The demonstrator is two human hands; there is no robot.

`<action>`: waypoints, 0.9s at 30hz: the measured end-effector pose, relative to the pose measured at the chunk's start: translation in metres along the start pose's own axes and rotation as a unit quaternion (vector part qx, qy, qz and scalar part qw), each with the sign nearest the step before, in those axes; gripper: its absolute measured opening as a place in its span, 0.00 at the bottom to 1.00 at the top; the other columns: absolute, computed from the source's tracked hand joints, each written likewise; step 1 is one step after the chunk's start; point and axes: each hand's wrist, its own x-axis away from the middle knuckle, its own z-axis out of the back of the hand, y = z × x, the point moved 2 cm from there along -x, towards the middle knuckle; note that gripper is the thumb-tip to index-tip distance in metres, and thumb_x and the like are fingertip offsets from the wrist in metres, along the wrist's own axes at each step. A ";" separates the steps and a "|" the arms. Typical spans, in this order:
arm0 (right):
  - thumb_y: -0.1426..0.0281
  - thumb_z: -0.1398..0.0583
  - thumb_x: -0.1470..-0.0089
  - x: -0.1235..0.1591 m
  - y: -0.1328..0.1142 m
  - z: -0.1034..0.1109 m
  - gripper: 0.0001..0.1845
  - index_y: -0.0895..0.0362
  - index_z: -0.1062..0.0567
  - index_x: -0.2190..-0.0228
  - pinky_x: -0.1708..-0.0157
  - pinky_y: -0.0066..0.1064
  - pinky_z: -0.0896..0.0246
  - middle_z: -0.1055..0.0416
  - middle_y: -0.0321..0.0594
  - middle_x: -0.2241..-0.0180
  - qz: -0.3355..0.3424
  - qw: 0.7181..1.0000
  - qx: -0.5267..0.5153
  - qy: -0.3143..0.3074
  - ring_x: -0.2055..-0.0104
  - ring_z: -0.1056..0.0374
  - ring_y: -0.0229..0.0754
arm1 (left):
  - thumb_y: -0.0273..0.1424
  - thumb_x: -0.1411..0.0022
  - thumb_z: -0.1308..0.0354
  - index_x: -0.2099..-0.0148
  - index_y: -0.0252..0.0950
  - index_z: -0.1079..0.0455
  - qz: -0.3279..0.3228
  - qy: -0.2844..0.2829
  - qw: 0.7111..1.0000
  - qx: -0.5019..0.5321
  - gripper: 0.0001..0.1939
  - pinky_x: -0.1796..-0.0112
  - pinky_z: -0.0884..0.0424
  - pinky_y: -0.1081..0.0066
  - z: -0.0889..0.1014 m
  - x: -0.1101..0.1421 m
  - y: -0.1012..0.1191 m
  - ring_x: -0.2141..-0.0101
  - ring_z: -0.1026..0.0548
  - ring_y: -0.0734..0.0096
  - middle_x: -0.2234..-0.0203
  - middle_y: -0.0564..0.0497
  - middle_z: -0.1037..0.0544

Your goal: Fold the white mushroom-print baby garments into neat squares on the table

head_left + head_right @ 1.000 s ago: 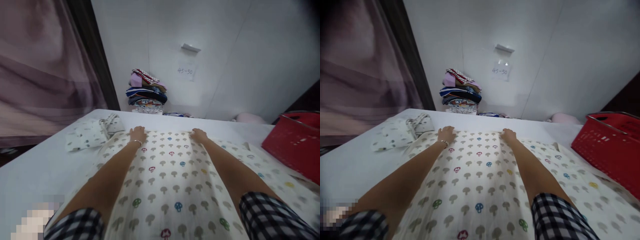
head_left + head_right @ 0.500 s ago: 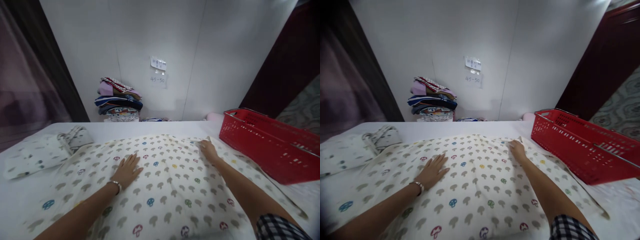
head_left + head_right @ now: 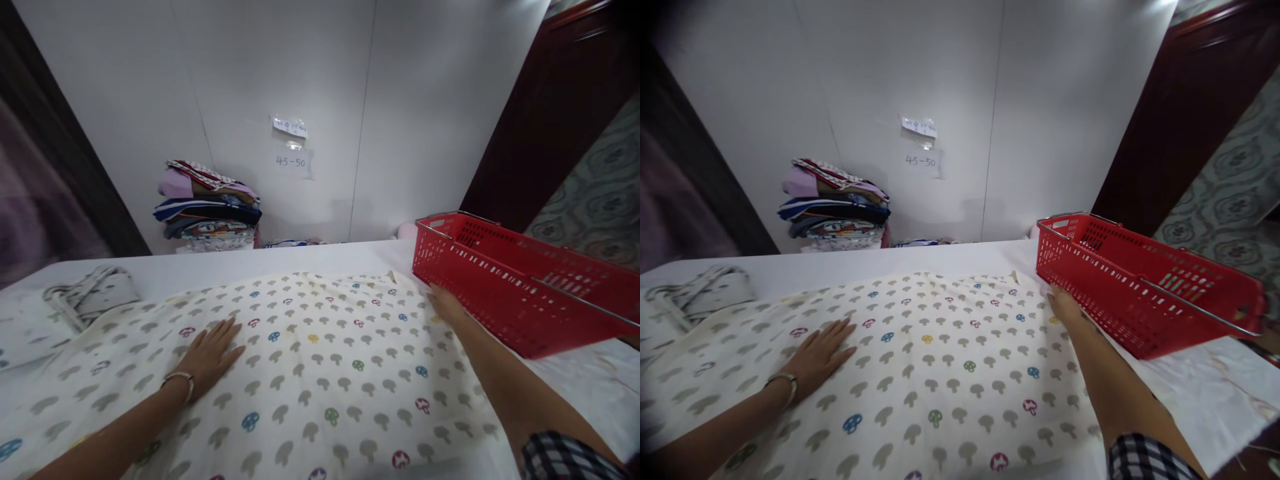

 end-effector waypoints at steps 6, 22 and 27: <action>0.59 0.41 0.51 -0.022 -0.007 -0.002 0.25 0.59 0.30 0.53 0.57 0.33 0.41 0.29 0.50 0.55 -0.002 0.997 0.030 -0.071 0.54 0.33 0.48 | 0.47 0.40 0.61 0.37 0.40 0.49 0.002 0.012 1.000 0.002 0.32 0.42 0.55 0.56 -0.003 -0.002 -0.006 0.39 0.53 0.59 0.38 0.51 0.51; 0.61 0.50 0.44 0.162 -0.160 0.096 0.16 0.55 0.27 0.74 0.75 0.28 0.50 0.28 0.40 0.75 0.201 0.973 -0.069 -0.089 0.74 0.35 0.40 | 0.43 0.42 0.58 0.42 0.35 0.40 0.012 0.041 0.998 0.054 0.29 0.43 0.52 0.53 0.026 0.005 0.026 0.40 0.47 0.55 0.40 0.44 0.44; 0.63 0.43 0.49 0.256 -0.210 0.075 0.13 0.52 0.25 0.62 0.72 0.25 0.43 0.26 0.35 0.67 0.350 0.844 -0.291 -0.284 0.71 0.33 0.37 | 0.49 0.41 0.61 0.56 0.40 0.34 0.056 -0.075 0.919 0.382 0.24 0.64 0.30 0.65 0.048 0.052 0.135 0.66 0.25 0.64 0.60 0.46 0.25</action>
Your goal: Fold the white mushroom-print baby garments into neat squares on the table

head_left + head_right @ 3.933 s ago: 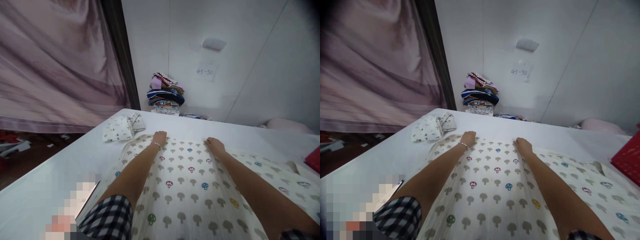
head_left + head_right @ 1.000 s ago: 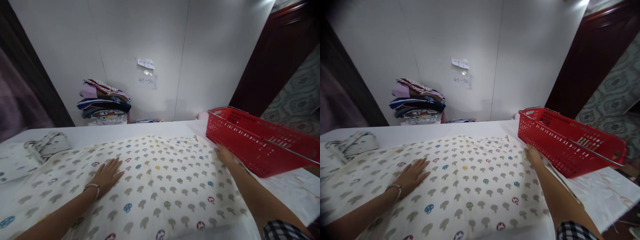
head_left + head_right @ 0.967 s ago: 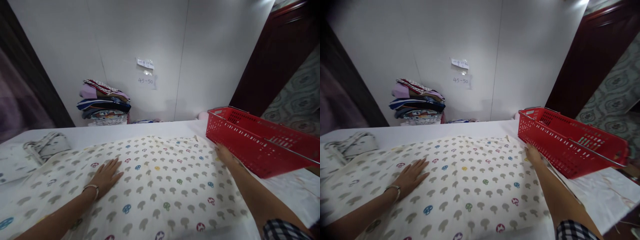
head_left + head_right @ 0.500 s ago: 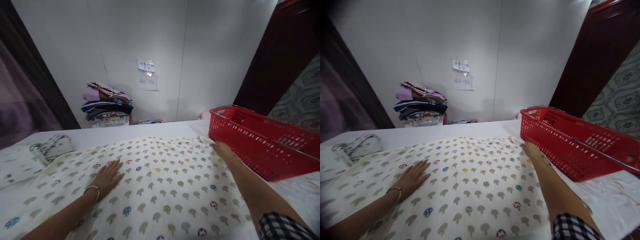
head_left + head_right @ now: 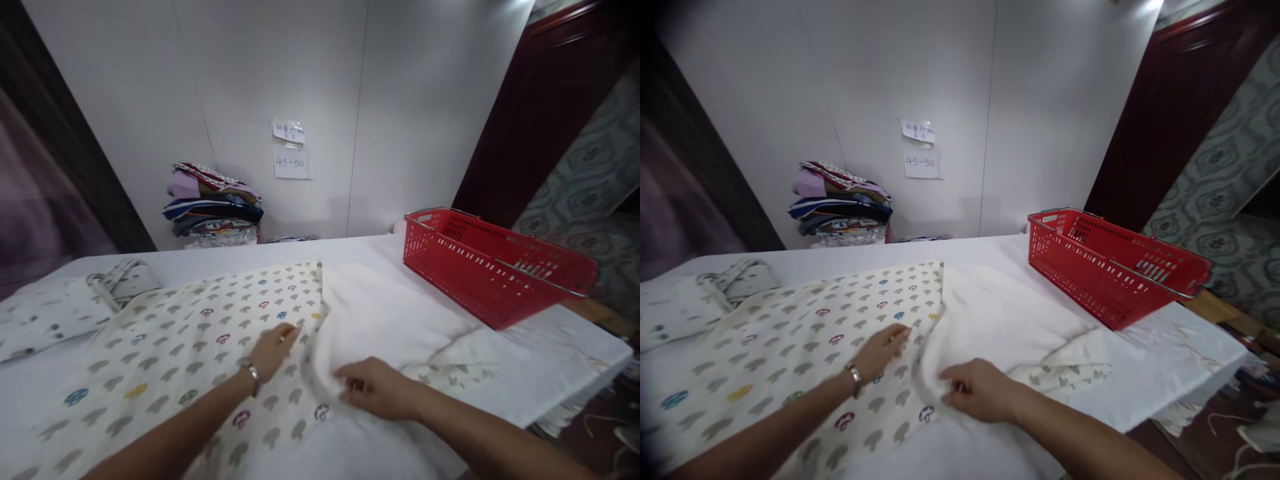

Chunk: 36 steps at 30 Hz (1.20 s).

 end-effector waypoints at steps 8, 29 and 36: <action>0.67 0.49 0.45 0.005 0.143 0.120 0.19 0.57 0.28 0.54 0.56 0.35 0.40 0.29 0.47 0.55 -0.282 0.892 0.206 0.286 0.53 0.34 0.45 | 0.42 0.50 0.47 0.53 0.37 0.38 0.007 -0.037 0.999 -0.015 0.23 0.64 0.34 0.66 -0.059 0.047 0.031 0.65 0.27 0.63 0.64 0.47 0.26; 0.68 0.44 0.49 0.047 -0.010 0.012 0.07 0.54 0.29 0.66 0.64 0.28 0.42 0.28 0.38 0.64 0.048 0.979 0.199 0.007 0.63 0.33 0.41 | 0.29 0.58 0.38 0.57 0.34 0.34 0.132 -0.082 0.770 0.619 0.22 0.64 0.31 0.66 -0.080 0.084 0.043 0.62 0.26 0.61 0.63 0.44 0.23; 0.64 0.51 0.43 0.041 0.023 0.013 0.14 0.54 0.28 0.62 0.62 0.33 0.39 0.28 0.41 0.62 -0.018 0.982 0.092 0.166 0.61 0.32 0.42 | 0.24 0.51 0.43 0.58 0.33 0.33 0.190 -0.057 0.764 0.614 0.15 0.69 0.31 0.70 -0.085 0.100 0.041 0.66 0.26 0.68 0.65 0.47 0.23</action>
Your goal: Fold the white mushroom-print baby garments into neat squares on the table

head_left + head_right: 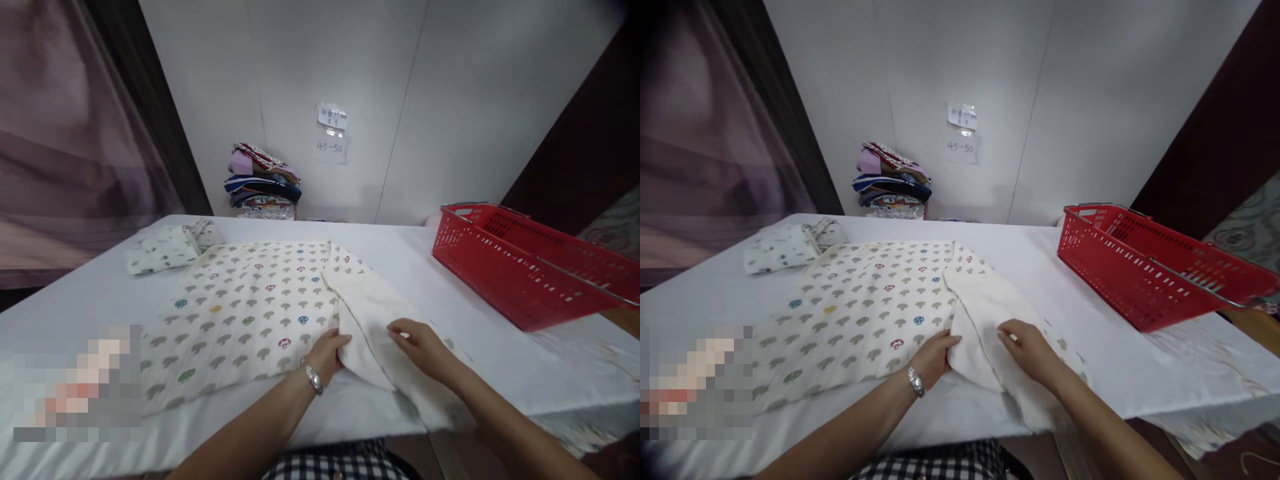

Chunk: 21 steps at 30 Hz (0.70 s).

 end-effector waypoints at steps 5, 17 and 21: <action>0.68 0.45 0.50 -0.033 0.059 0.003 0.14 0.57 0.26 0.62 0.46 0.36 0.49 0.34 0.45 0.49 -0.178 0.976 -0.048 0.116 0.45 0.42 0.46 | 0.23 0.51 0.42 0.62 0.33 0.33 -0.008 0.000 1.000 -0.004 0.11 0.72 0.32 0.73 0.003 0.004 -0.004 0.72 0.27 0.72 0.68 0.48 0.23; 0.65 0.35 0.69 -0.085 0.101 0.006 0.11 0.60 0.27 0.80 0.79 0.30 0.41 0.31 0.38 0.84 -0.332 0.897 -0.251 0.149 0.79 0.35 0.42 | 0.22 0.50 0.42 0.64 0.33 0.35 -0.025 0.019 0.999 0.011 0.09 0.72 0.31 0.74 0.003 0.017 0.000 0.77 0.28 0.76 0.76 0.51 0.26; 0.68 0.37 0.72 -0.099 0.094 0.020 0.12 0.57 0.32 0.79 0.80 0.27 0.44 0.35 0.30 0.85 -0.274 0.871 -0.306 0.270 0.81 0.39 0.36 | 0.21 0.49 0.44 0.65 0.32 0.35 -0.032 0.015 0.999 0.006 0.07 0.73 0.31 0.72 0.000 0.013 -0.001 0.77 0.28 0.74 0.76 0.51 0.26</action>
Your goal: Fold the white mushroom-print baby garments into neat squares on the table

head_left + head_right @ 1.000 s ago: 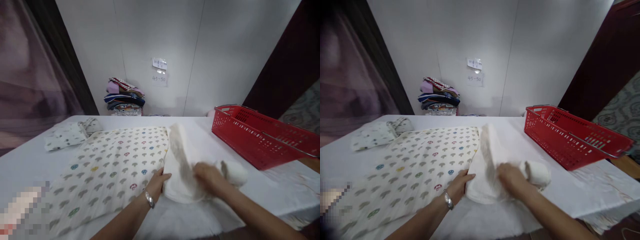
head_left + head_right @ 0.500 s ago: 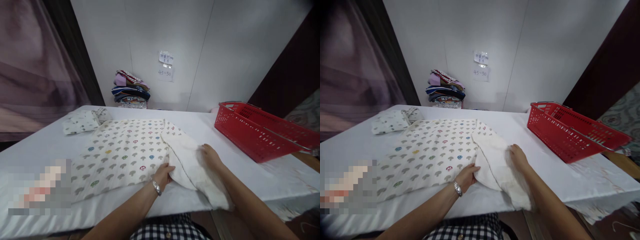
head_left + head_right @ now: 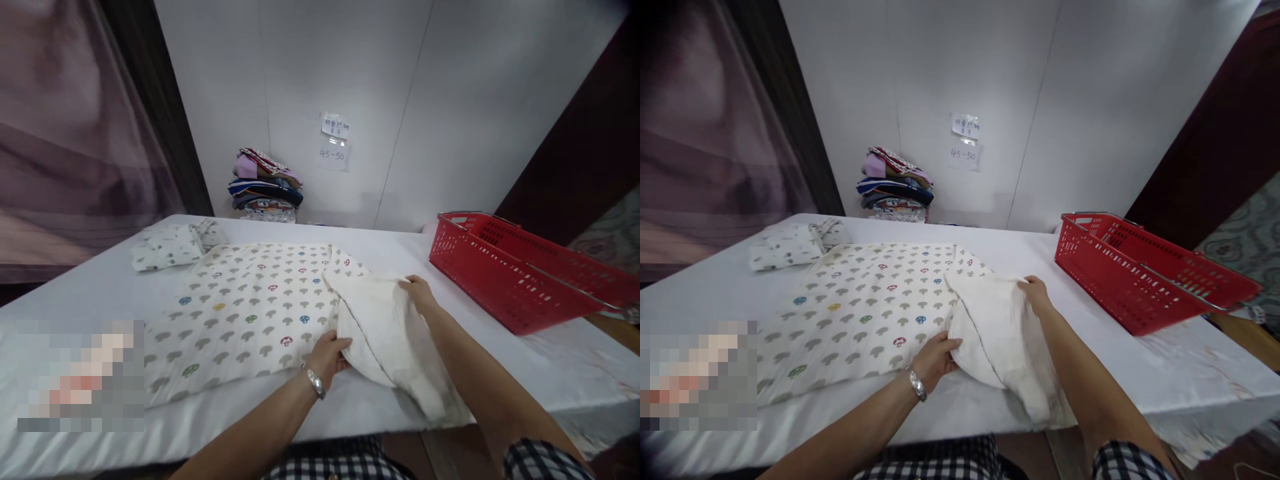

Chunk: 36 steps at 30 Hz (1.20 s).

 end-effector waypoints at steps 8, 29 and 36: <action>0.68 0.40 0.69 -0.033 -0.075 0.077 0.14 0.55 0.38 0.76 0.79 0.24 0.46 0.41 0.25 0.81 0.131 0.956 -0.144 0.221 0.80 0.44 0.31 | 0.23 0.52 0.41 0.65 0.33 0.35 -0.027 -0.016 0.999 0.012 0.09 0.74 0.30 0.73 0.000 -0.003 0.009 0.76 0.28 0.74 0.76 0.51 0.26; 0.70 0.48 0.43 0.168 -0.033 -0.026 0.12 0.54 0.28 0.60 0.64 0.31 0.38 0.30 0.40 0.67 0.361 0.893 0.122 -0.240 0.65 0.34 0.39 | 0.29 0.52 0.39 0.69 0.33 0.35 -0.055 -0.073 0.995 -0.032 0.09 0.71 0.28 0.68 -0.017 0.018 0.018 0.77 0.28 0.73 0.78 0.52 0.27; 0.74 0.51 0.43 0.188 -0.031 -0.028 0.18 0.52 0.32 0.53 0.66 0.30 0.35 0.32 0.43 0.62 0.430 0.849 0.187 -0.244 0.63 0.33 0.39 | 0.30 0.49 0.39 0.68 0.33 0.35 -0.050 -0.073 0.996 -0.019 0.08 0.72 0.28 0.70 -0.016 0.019 0.018 0.77 0.27 0.73 0.78 0.51 0.27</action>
